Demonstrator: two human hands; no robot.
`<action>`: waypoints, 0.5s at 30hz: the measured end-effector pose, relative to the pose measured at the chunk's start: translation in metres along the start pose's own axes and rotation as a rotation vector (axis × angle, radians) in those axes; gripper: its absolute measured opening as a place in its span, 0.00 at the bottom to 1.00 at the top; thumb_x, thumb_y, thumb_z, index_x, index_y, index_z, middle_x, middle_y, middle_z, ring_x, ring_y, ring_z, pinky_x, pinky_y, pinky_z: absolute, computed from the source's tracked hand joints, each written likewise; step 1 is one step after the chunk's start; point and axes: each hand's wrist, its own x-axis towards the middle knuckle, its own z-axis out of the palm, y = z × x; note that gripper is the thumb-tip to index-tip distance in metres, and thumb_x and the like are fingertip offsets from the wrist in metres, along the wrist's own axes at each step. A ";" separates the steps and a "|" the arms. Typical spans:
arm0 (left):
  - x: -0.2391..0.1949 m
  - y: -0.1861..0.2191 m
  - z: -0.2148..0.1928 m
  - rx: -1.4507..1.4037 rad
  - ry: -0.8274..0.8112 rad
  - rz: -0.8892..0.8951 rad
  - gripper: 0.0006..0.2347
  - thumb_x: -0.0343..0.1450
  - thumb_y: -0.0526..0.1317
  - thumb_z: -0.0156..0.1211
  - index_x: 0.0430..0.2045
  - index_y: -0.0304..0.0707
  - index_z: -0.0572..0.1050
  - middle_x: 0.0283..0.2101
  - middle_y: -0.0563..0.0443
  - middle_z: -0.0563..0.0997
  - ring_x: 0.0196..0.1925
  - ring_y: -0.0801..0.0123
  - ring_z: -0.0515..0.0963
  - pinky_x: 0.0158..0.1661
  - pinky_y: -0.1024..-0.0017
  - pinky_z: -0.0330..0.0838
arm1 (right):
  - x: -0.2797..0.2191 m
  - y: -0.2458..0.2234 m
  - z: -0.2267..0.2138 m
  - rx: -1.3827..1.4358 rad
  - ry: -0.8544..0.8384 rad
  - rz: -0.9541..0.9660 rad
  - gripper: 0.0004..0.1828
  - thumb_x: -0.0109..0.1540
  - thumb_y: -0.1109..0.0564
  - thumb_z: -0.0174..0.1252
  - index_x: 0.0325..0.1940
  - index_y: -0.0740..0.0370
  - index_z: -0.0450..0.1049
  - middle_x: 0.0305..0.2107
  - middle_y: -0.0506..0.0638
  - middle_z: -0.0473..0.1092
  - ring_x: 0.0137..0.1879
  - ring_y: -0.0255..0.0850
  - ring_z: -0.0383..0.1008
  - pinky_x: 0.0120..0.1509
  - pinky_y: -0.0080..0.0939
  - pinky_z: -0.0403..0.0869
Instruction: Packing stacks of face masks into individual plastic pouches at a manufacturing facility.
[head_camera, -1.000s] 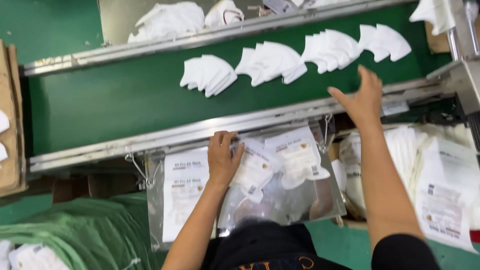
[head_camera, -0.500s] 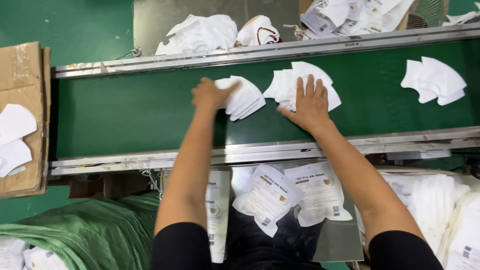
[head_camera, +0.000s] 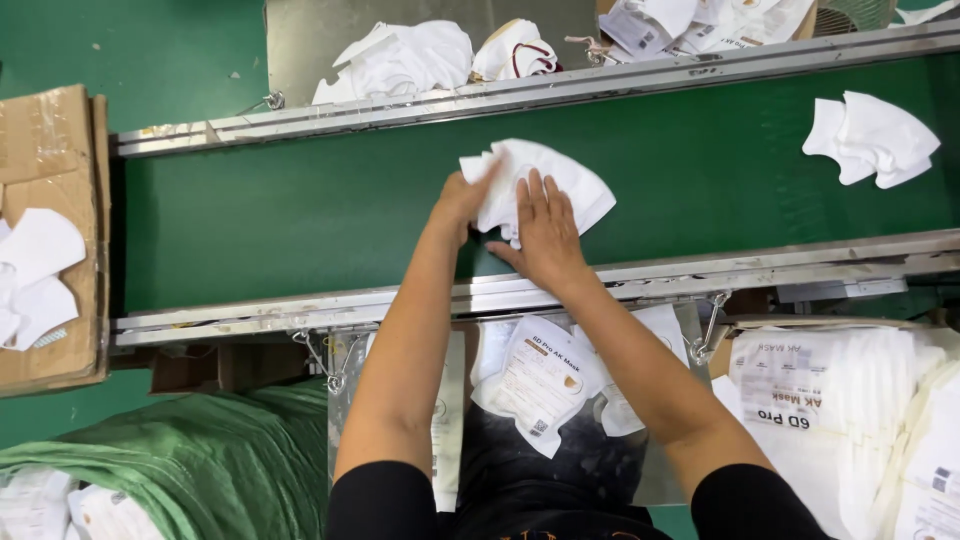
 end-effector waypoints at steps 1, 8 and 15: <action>-0.005 -0.005 0.004 0.053 0.016 0.045 0.34 0.58 0.56 0.71 0.50 0.24 0.74 0.51 0.33 0.81 0.51 0.54 0.82 0.48 0.63 0.77 | -0.007 0.001 0.006 0.057 0.062 -0.021 0.57 0.53 0.35 0.71 0.70 0.79 0.58 0.68 0.74 0.55 0.73 0.69 0.52 0.74 0.62 0.55; -0.040 -0.008 -0.004 0.242 0.012 0.251 0.29 0.57 0.34 0.75 0.53 0.33 0.73 0.49 0.42 0.83 0.49 0.59 0.85 0.48 0.66 0.81 | 0.005 0.076 -0.027 0.438 0.079 0.353 0.36 0.55 0.41 0.70 0.63 0.60 0.76 0.60 0.58 0.75 0.61 0.53 0.73 0.67 0.47 0.72; -0.049 -0.028 -0.003 -0.181 -0.255 0.341 0.28 0.60 0.30 0.75 0.56 0.35 0.70 0.50 0.45 0.82 0.51 0.63 0.82 0.51 0.66 0.80 | 0.000 0.110 -0.053 1.078 -0.366 0.471 0.34 0.57 0.52 0.70 0.65 0.67 0.71 0.52 0.56 0.76 0.55 0.42 0.76 0.59 0.41 0.75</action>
